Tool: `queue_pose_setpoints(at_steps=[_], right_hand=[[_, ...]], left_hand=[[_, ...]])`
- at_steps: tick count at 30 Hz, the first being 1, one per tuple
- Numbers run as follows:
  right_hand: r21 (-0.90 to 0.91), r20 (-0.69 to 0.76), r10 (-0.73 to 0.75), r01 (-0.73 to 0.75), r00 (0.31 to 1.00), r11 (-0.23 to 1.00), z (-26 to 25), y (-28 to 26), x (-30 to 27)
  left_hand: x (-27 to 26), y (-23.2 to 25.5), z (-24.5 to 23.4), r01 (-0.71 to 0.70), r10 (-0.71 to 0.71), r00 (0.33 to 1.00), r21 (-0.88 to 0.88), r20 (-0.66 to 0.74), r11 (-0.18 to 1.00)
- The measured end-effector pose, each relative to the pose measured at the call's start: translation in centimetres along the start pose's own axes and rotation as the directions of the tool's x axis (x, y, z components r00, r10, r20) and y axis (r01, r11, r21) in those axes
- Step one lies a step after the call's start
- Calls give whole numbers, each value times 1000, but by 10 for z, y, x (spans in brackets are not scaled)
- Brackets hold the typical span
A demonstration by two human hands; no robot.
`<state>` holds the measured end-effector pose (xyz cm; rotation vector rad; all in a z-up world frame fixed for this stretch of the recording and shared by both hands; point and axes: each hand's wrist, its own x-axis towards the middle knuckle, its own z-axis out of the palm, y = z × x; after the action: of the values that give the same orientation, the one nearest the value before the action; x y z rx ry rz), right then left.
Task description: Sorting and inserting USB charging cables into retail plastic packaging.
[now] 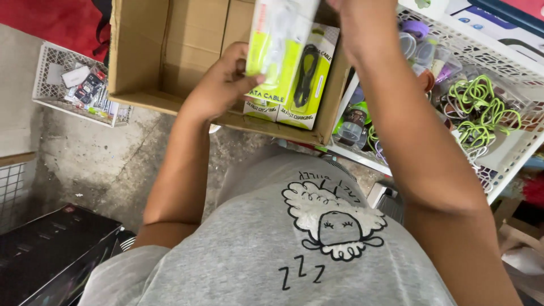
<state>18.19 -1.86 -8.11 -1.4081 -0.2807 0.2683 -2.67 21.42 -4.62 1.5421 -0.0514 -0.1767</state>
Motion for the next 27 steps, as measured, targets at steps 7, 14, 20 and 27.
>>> queue_pose_setpoints(at_steps=[7, 14, 20, 27], right_hand=[[-37, 179, 283, -281, 942, 959, 68, -30, -48], [-373, 154, 187, -118, 970, 920, 64, 11, -57], [-642, 167, 73, 52, 983, 765, 64, 7, -64], [-788, 159, 113, 57, 981, 614, 72, -14, -67]], left_hand=[[-16, 14, -16, 341, -345, 935, -62, -85, 938], [-11, -7, -18, 347, -340, 937, 355, -85, 868], [-3, -21, -11, 392, -377, 913, 594, -156, 703], [7, -25, -5, 371, -425, 898, 713, -113, 595]])
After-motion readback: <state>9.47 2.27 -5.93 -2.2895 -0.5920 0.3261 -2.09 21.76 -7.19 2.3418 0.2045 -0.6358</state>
